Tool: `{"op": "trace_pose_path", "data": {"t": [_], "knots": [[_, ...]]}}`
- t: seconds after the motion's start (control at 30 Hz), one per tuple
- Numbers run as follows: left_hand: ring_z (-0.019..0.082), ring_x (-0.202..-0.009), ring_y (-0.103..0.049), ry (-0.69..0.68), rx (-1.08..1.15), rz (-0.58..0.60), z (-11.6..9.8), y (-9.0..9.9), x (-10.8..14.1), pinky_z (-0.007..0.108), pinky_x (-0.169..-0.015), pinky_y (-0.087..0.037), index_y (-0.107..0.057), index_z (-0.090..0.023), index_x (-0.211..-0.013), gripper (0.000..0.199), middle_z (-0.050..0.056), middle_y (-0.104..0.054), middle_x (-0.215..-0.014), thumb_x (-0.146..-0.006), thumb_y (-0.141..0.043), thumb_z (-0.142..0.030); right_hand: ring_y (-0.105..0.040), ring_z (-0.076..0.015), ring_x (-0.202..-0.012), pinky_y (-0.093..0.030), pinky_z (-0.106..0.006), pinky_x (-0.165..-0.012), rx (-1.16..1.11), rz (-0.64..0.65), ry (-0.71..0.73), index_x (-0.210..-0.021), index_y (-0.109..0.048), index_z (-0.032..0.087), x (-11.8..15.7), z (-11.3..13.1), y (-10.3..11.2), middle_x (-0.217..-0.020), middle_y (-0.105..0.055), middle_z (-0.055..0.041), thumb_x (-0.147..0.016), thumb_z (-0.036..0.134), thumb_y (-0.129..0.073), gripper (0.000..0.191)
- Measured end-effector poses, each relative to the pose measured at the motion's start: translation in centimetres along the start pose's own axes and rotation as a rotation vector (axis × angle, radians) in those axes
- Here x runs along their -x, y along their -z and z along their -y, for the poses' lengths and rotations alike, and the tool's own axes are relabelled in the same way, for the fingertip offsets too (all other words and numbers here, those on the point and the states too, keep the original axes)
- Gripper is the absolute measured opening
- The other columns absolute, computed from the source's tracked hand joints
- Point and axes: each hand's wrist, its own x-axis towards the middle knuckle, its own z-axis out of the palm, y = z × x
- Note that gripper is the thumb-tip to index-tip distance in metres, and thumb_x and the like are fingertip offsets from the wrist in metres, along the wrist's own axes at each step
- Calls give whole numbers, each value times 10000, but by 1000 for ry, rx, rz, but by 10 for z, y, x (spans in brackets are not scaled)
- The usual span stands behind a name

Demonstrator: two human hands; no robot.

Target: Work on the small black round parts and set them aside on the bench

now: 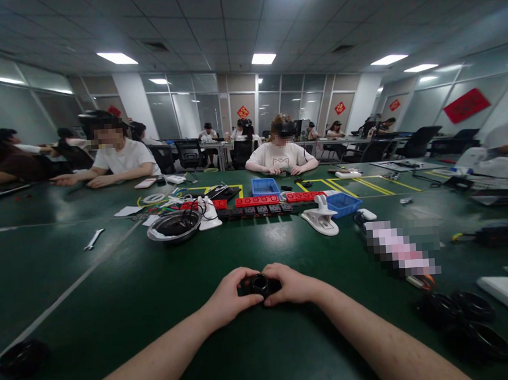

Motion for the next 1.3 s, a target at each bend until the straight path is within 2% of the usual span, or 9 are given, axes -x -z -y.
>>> {"op": "trace_pose_path", "data": {"t": [0.23, 0.5, 0.63, 0.8, 0.9, 1.03, 1.17, 1.23, 1.3], "knots": [[186, -867, -485, -23, -47, -16, 3, -2, 0, 267, -704, -385, -529, -205, -942, 307, 19, -533, -928, -651, -604, -267, -473, -159, -818, -361, -254, -726, -41, 34, 16, -871, -578, 164, 1, -1, 3, -855, -522, -3, -614, 320, -662, 313], [161, -763, -473, -11, -56, -28, 4, -4, 1, 245, -642, -378, -530, -206, -930, 308, 6, -507, -865, -641, -611, -279, -475, -156, -802, -363, -246, -706, -43, 23, 31, -870, -579, 168, -1, -5, -1, -837, -531, 2, -605, 332, -669, 325], [153, -747, -458, -15, -72, -35, 5, -4, 1, 241, -635, -372, -508, -217, -989, 376, 6, -488, -875, -636, -617, -284, -473, -157, -790, -358, -241, -681, -35, 10, 17, -855, -575, 172, -2, -5, -1, -817, -533, 7, -591, 351, -674, 334], [163, -744, -465, -2, -109, -56, 2, -6, 0, 249, -627, -374, -534, -222, -959, 356, 7, -490, -843, -625, -625, -308, -474, -136, -674, -330, -207, -545, 33, -37, -124, -779, -554, 164, -3, 1, -5, -741, -530, 15, -534, 430, -684, 384], [180, -765, -476, 62, -112, -163, 1, -13, 1, 270, -648, -389, -541, -200, -923, 335, 22, -501, -858, -617, -629, -302, -475, -144, -639, -311, -213, -509, 160, -115, -220, -723, -538, 161, -6, 9, -12, -697, -534, 2, -502, 494, -668, 420], [193, -754, -480, 104, -146, -286, 3, -19, 0, 293, -649, -397, -534, -183, -909, 318, 33, -506, -859, -632, -608, -322, -501, -189, -689, -347, -262, -568, 346, -233, -315, -704, -538, 160, -9, 20, -24, -706, -561, -42, -600, 463, -597, 326], [175, -732, -475, 68, -125, -233, 9, -14, -2, 276, -642, -396, -532, -192, -939, 331, 28, -502, -860, -642, -603, -318, -512, -221, -725, -375, -315, -623, 357, -271, -349, -781, -540, 154, -5, 26, -26, -774, -562, -74, -601, 561, -553, 445], [162, -708, -468, 45, -117, -183, 11, -10, -3, 262, -629, -388, -532, -198, -962, 341, 18, -495, -824, -651, -599, -319, -508, -222, -769, -380, -328, -665, 282, -275, -270, -894, -526, 159, -2, 25, -21, -849, -549, -74, -550, 595, -580, 558], [153, -695, -460, 17, -115, -133, 11, -7, -3, 248, -614, -378, -530, -205, -983, 343, 10, -486, -800, -666, -588, -323, -502, -209, -811, -379, -319, -702, 170, -229, -163, -985, -504, 180, 0, 22, -15, -899, -540, -58, -542, 550, -621, 589]]}}
